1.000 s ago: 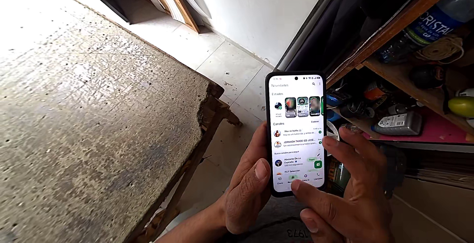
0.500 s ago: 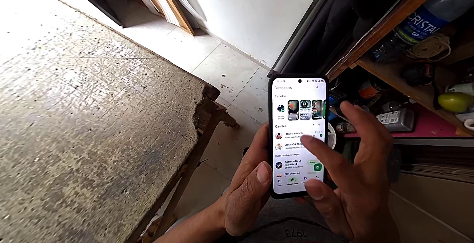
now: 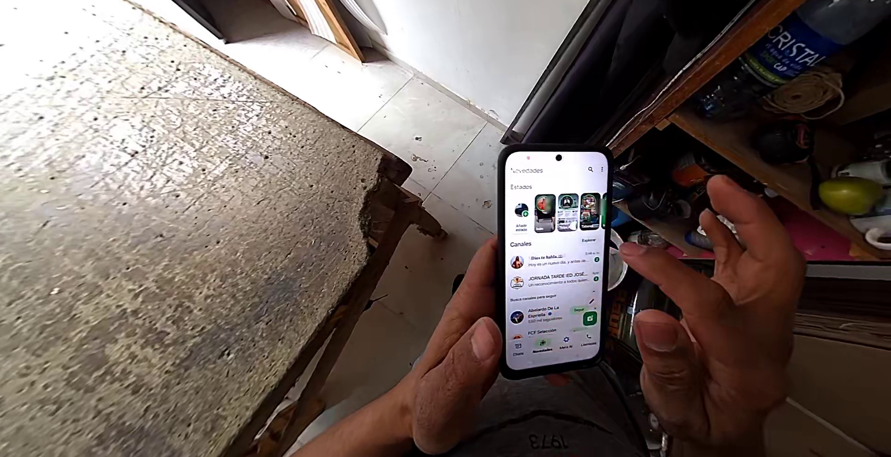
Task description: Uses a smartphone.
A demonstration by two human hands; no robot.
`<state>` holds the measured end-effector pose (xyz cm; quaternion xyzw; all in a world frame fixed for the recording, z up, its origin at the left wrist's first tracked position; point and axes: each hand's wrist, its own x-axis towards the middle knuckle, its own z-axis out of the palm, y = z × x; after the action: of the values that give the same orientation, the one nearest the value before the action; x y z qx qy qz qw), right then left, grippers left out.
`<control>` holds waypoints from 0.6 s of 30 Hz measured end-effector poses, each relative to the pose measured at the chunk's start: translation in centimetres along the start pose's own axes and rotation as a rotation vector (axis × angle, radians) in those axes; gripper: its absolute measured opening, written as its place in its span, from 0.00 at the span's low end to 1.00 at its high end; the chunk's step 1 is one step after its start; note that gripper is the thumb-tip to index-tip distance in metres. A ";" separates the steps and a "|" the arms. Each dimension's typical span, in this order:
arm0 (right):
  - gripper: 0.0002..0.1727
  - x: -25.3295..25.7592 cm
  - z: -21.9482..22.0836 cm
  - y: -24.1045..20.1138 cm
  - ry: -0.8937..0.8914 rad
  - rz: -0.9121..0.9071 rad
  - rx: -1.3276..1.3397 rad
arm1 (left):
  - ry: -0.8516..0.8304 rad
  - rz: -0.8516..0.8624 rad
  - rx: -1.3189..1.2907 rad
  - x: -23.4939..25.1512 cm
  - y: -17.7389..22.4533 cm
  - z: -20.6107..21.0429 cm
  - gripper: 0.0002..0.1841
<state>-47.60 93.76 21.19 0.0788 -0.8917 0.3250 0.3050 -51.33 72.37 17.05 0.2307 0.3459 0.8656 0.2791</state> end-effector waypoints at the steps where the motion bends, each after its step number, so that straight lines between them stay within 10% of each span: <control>1: 0.20 -0.2 -0.1 0.1 -0.005 0.005 -0.009 | 0.001 0.000 -0.007 0.0 0.1 0.0 0.34; 18: 0.20 -1.0 0.4 -0.1 -0.071 0.010 -0.066 | -0.003 -0.018 -0.028 0.1 -0.1 0.3 0.35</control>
<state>-46.95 93.42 20.43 0.0757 -0.9126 0.2939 0.2741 -51.22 72.69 17.20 0.2247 0.3354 0.8675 0.2906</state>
